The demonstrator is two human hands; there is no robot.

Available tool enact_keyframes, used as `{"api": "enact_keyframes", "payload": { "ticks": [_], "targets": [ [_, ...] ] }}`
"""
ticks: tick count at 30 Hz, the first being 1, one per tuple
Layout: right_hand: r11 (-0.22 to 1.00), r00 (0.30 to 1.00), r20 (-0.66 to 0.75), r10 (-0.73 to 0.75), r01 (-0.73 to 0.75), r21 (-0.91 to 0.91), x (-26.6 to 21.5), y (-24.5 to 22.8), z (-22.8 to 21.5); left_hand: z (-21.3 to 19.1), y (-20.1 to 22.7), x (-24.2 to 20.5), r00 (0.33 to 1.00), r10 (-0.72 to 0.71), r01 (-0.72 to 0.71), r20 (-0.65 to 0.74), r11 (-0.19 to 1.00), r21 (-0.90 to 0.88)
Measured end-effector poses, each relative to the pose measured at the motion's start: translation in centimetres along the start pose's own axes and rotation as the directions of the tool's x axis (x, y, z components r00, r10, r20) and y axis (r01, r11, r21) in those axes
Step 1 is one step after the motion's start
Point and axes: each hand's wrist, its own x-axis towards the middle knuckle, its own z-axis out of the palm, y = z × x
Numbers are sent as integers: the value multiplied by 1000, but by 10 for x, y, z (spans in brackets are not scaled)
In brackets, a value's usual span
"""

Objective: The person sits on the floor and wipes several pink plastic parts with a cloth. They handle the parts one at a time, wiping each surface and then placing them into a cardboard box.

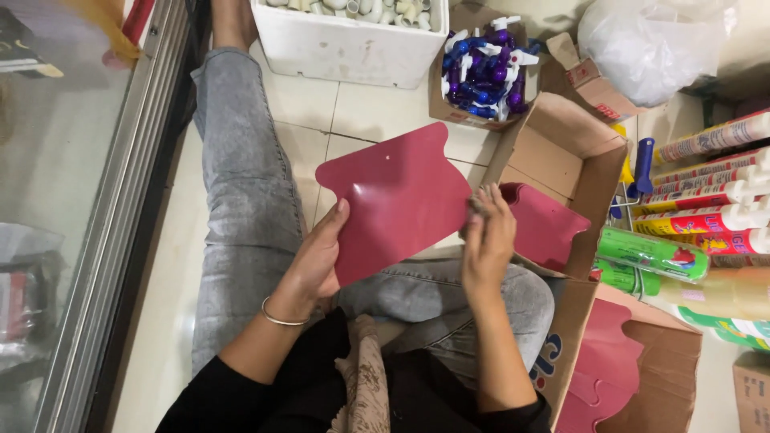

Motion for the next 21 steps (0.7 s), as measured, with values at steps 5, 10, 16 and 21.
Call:
{"api": "enact_keyframes", "payload": {
  "ticks": [5, 10, 16, 21],
  "targets": [
    [650, 761, 53, 647, -586, 484, -8, 79, -28, -13, 7, 1, 997, -29, 34, -69, 996, 76],
    [371, 708, 375, 599, -660, 653, -5, 91, -67, -30, -21, 20, 939, -339, 341, 61, 940, -24],
    [568, 699, 564, 440, -703, 428, -3, 85, -75, -13, -90, 24, 683, -645, 711, 343, 694, -110],
    [726, 722, 514, 463, -642, 248, 28, 42, -102, -37, -95, 46, 839, -511, 532, 187, 842, -86]
  ]
}}
